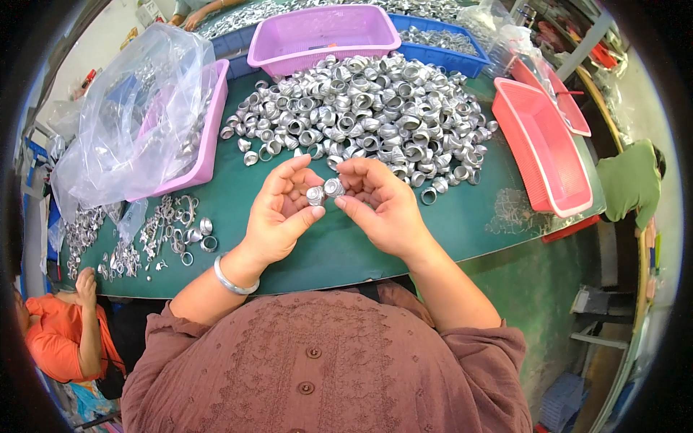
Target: The person picks up metal rings from a pile on the workbench, holds and turns them over by hand to check their surfaces, and sets them down on the table.
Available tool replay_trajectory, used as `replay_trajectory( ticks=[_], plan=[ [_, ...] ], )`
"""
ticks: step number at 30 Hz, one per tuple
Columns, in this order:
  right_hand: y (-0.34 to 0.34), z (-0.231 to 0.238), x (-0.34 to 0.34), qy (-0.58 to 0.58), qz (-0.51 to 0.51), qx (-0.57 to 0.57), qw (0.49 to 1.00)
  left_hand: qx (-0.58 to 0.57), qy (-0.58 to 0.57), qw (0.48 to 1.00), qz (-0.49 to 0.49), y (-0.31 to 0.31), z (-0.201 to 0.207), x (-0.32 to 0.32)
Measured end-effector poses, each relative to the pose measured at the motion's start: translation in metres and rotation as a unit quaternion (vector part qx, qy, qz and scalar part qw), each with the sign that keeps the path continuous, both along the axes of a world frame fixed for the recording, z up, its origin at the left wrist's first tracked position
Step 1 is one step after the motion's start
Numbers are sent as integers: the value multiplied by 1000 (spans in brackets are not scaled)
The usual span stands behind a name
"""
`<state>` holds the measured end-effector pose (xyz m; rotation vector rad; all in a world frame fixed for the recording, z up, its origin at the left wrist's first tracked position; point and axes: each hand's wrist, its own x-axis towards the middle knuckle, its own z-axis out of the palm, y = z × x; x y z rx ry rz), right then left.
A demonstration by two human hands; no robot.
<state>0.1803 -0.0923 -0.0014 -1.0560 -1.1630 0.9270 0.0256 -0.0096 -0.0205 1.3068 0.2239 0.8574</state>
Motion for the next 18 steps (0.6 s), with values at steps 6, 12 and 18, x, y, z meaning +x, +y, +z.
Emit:
replay_trajectory(
  ticks=[6,12,18],
  plan=[
    [0,-3,-1,10,16,0,1000,135,10,990,32,5,-1,-2],
    [1,-5,-1,-1,26,0,1000,142,25,989,23,5,-1,-4],
    [1,-4,-3,-23,22,15,999,136,33,990,21,4,0,-5]
  ],
)
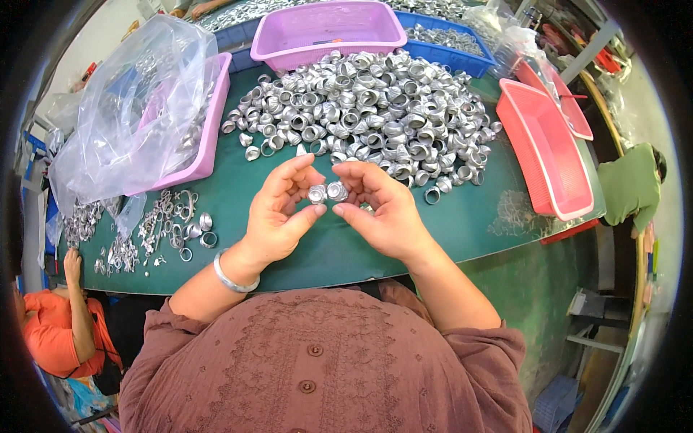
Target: The person picks up metal rings from a pile on the workbench, holds and turns them over by hand to check their surfaces, and sets them down on the table.
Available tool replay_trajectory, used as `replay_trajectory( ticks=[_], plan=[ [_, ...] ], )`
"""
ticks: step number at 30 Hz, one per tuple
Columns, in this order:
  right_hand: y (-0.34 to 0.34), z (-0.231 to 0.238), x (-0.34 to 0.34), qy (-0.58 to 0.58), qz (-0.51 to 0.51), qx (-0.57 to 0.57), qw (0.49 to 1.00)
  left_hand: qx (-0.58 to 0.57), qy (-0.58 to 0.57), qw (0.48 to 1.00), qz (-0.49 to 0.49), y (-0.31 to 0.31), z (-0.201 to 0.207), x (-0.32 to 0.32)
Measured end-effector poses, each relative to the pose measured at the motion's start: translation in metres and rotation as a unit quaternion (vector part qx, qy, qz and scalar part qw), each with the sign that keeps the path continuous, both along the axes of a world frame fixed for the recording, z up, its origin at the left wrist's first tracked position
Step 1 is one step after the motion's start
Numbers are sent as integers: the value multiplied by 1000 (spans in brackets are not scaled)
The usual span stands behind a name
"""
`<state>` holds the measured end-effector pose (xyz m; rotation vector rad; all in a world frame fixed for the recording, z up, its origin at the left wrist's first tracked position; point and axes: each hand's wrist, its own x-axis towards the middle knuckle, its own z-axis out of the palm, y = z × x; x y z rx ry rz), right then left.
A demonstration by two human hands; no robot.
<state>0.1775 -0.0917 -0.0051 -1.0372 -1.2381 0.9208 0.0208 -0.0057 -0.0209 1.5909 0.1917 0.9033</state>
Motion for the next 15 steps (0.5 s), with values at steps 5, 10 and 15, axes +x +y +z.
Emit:
replay_trajectory(
  ticks=[5,10,15],
  plan=[
    [0,-1,1,-38,-16,-9,999,-9,-6,1000,-6,0,-1,0],
    [-1,1,5,99,-9,-44,994,-313,-10,945,-91,5,8,-2],
    [0,9,4,285,19,-108,952,-389,-38,911,-130,8,6,-3]
  ],
)
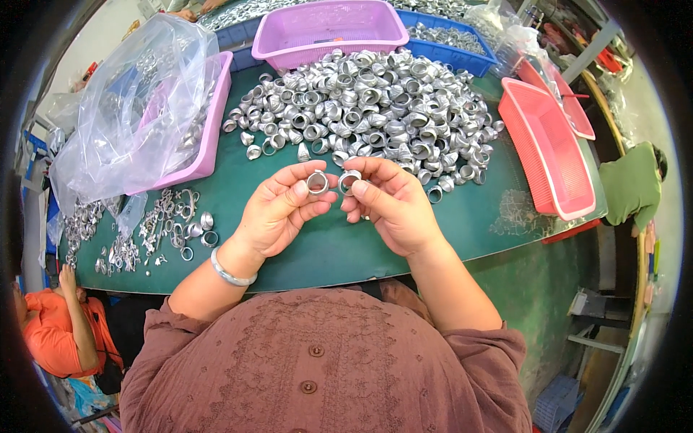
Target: The person picks up metal rings from a pile on the workbench, holds and turns them over by hand to check their surfaces, and sets them down on the table.
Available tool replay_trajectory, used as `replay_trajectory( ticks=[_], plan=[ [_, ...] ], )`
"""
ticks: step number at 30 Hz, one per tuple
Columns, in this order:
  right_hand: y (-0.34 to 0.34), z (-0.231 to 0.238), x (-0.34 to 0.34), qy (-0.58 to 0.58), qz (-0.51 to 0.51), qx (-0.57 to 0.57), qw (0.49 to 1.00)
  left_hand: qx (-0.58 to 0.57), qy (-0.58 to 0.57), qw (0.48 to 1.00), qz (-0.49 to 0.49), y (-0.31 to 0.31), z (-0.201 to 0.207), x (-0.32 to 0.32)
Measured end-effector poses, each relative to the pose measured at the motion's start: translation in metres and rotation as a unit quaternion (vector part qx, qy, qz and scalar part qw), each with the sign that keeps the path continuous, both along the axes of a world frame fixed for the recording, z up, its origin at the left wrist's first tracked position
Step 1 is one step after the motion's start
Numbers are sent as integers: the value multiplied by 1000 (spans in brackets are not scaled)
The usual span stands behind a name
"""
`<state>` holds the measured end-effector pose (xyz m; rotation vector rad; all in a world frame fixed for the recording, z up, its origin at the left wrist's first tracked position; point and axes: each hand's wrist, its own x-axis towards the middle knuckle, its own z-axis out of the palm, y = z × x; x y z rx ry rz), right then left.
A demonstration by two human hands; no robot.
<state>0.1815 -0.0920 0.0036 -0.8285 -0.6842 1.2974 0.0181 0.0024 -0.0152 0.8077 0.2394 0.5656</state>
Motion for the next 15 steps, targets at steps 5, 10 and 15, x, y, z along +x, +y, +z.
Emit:
replay_trajectory(
  ticks=[5,10,15],
  plan=[
    [0,-6,3,35,30,-10,999,-48,-16,999,-14,3,-3,-1],
    [1,-5,4,44,35,-27,998,-56,-15,998,-14,3,-3,-1],
    [1,-5,3,43,40,-23,998,-58,-15,998,-14,2,-5,-1]
  ],
)
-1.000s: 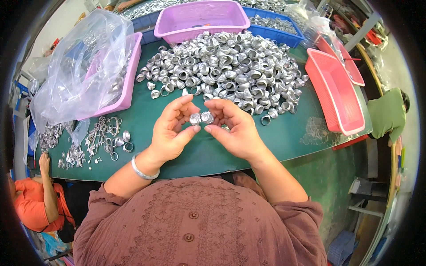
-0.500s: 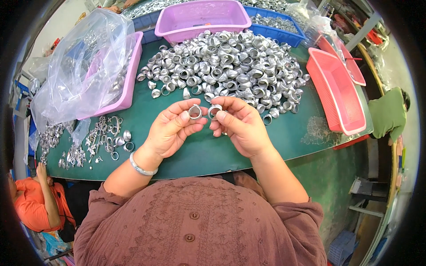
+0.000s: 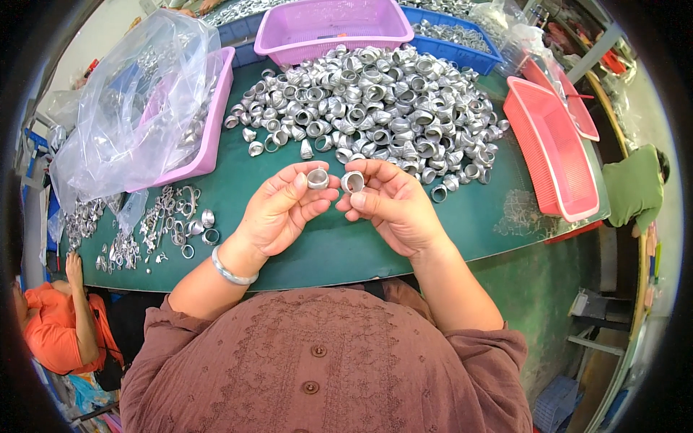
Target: The person picks up metal rings from a pile on the workbench, holds and turns them over by hand to check their surfaces, and sets them down on the table.
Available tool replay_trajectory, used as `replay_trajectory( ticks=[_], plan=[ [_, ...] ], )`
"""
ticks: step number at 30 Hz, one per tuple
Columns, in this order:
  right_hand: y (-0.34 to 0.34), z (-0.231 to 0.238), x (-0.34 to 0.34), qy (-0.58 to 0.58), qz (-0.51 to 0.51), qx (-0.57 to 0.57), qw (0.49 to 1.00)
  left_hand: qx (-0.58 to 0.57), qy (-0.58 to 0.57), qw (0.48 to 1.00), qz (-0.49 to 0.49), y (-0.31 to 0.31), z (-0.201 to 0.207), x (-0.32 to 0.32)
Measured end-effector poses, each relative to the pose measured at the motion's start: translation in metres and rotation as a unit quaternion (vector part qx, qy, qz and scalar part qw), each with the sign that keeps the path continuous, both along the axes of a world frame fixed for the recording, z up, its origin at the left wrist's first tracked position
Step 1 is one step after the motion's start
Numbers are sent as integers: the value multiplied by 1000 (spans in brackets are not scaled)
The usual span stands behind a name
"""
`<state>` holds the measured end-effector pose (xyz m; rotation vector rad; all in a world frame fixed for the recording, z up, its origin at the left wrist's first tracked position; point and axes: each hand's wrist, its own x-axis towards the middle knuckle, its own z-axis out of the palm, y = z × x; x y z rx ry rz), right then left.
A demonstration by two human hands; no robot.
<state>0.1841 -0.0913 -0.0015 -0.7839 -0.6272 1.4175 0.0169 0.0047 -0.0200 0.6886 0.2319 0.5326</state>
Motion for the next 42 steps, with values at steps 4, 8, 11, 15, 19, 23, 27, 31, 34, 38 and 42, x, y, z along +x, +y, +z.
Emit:
replay_trajectory(
  ticks=[4,8,11,15,19,23,27,31,34,38,42],
  plan=[
    [0,0,0,4,3,-7,1000,-17,12,1000,0,0,0,0],
    [0,-3,2,6,14,-10,1000,-38,15,999,-1,0,0,-1],
    [1,-5,1,8,15,-14,1000,-52,26,998,4,1,0,-1],
    [1,-6,2,5,18,-18,1000,-63,36,997,6,1,0,-1],
    [1,-7,0,-6,12,-9,1000,-64,43,997,10,0,1,-1],
    [0,-8,3,5,25,-7,1000,-63,45,997,6,1,1,-1],
    [-1,-7,5,16,31,-7,999,-59,46,997,6,0,1,-1],
    [-3,-6,6,17,34,-12,999,-59,51,997,2,0,3,-1],
    [-5,-5,7,19,38,-13,999,-54,68,996,11,-2,7,-1],
    [-6,-4,7,29,43,-15,999,-51,65,997,5,-1,5,-2],
    [-7,-4,7,33,46,-20,998,-56,49,997,-12,1,4,-2]
  ],
)
